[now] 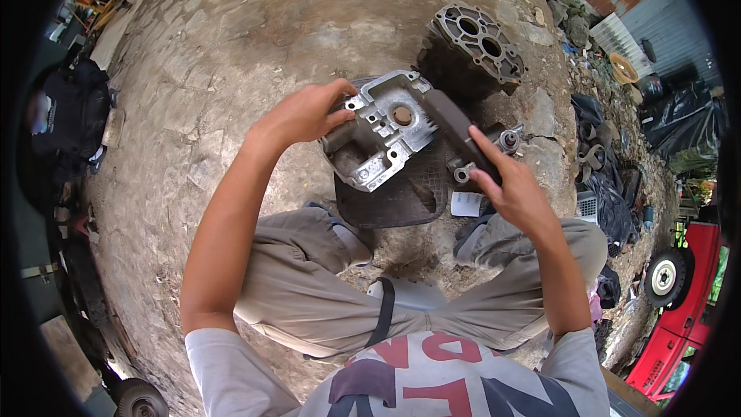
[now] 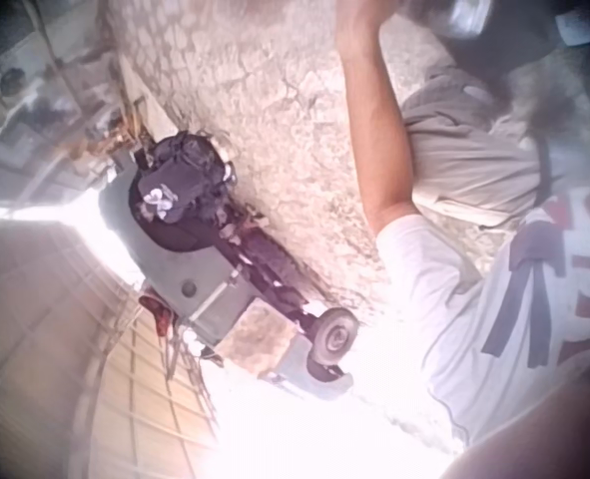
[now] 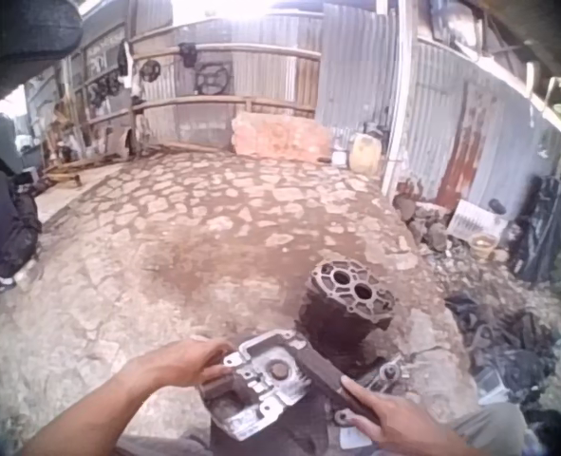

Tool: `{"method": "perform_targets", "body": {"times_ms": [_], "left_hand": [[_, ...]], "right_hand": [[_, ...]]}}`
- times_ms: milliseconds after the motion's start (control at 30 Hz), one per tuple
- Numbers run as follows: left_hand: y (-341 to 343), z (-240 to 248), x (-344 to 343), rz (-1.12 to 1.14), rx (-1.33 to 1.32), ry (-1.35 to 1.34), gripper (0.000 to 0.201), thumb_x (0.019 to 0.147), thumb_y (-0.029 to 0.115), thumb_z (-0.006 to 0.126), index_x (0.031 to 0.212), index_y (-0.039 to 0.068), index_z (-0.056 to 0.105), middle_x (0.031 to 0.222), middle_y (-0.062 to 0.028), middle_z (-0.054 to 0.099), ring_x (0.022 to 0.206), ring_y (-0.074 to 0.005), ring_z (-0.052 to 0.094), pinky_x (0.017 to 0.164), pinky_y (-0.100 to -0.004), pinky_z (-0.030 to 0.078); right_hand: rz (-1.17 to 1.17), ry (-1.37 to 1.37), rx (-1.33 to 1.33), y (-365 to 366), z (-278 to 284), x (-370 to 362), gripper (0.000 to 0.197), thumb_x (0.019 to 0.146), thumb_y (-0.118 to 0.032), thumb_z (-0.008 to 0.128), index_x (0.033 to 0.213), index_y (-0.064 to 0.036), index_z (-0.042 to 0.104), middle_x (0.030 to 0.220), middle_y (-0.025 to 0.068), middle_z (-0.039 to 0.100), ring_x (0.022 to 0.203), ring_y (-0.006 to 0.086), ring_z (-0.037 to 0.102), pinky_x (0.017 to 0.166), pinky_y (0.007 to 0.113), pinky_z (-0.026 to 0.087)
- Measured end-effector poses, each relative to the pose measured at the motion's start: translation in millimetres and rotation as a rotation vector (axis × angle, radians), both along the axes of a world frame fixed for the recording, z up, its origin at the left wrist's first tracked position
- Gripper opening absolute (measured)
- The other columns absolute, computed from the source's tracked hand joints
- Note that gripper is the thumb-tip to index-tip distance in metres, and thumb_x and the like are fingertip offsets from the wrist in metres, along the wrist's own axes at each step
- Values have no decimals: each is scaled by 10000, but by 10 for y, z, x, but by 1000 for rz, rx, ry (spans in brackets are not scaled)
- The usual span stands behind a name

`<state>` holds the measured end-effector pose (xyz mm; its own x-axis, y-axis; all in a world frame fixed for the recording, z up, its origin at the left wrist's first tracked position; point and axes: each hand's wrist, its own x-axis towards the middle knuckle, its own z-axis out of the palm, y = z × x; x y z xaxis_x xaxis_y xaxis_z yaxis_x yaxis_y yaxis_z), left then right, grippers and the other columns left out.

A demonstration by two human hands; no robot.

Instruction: The person sits on the ground and uses a wire brush to clean the surface of a metal engine part. They rotate the part to access different areas and continue scrubbing throughout the clip.

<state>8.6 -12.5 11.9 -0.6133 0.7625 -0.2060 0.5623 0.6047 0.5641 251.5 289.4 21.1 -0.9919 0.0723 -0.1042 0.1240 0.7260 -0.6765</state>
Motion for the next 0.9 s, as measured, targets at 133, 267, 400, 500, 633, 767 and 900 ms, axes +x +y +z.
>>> {"method": "perform_targets", "body": {"times_ms": [133,267,400,500,633,767,900], "left_hand": [[23,-37,-26,-20,12,11,364,1029,234,726,1346,86,626,1155,-216,749,1080,-379,722,911,-483,548],[-15,-62,-20,-27,30,12,370,1034,227,719,1361,87,614,1169,-227,745,1097,-393,718,916,-488,547],[-12,-6,-4,-23,-12,-3,392,1042,224,710,1390,92,586,1185,-240,737,1118,-411,709,935,-492,547],[21,52,7,-3,-80,-29,405,1047,231,704,1402,92,567,1197,-249,732,1142,-417,704,955,-492,547],[20,-19,-10,-22,-57,-18,413,1053,244,699,1402,78,552,1215,-257,726,1167,-425,698,966,-498,544],[6,-41,-10,-27,-58,-5,417,1055,250,696,1398,67,548,1234,-263,720,1175,-433,695,970,-507,540],[2,-24,1,-17,-62,-17,421,1056,260,694,1399,67,545,1239,-265,717,1176,-433,693,970,-510,538]], "right_hand": [[338,60,-220,-477,105,168,727,1021,-275,742,1670,-313,417,1099,216,722,922,416,715,797,486,554],[311,-59,-91,-466,207,142,723,1021,-279,739,1668,-318,419,1056,205,714,900,410,709,776,494,557],[4,44,94,-18,-55,1,711,1029,-242,725,1669,-288,418,1011,229,720,868,432,707,779,506,550],[-101,30,115,122,-116,-49,709,1031,-218,721,1670,-259,416,1036,247,731,877,435,717,800,497,555],[63,18,-101,-274,20,83,718,1032,-250,724,1677,-266,407,1072,225,732,899,427,720,804,460,569],[339,-14,-136,-631,180,137,724,1031,-270,726,1678,-292,403,1022,193,699,853,413,702,779,482,565],[214,49,-62,-469,26,66,719,1036,-284,717,1679,-320,396,946,177,658,809,403,683,760,508,556]]}}
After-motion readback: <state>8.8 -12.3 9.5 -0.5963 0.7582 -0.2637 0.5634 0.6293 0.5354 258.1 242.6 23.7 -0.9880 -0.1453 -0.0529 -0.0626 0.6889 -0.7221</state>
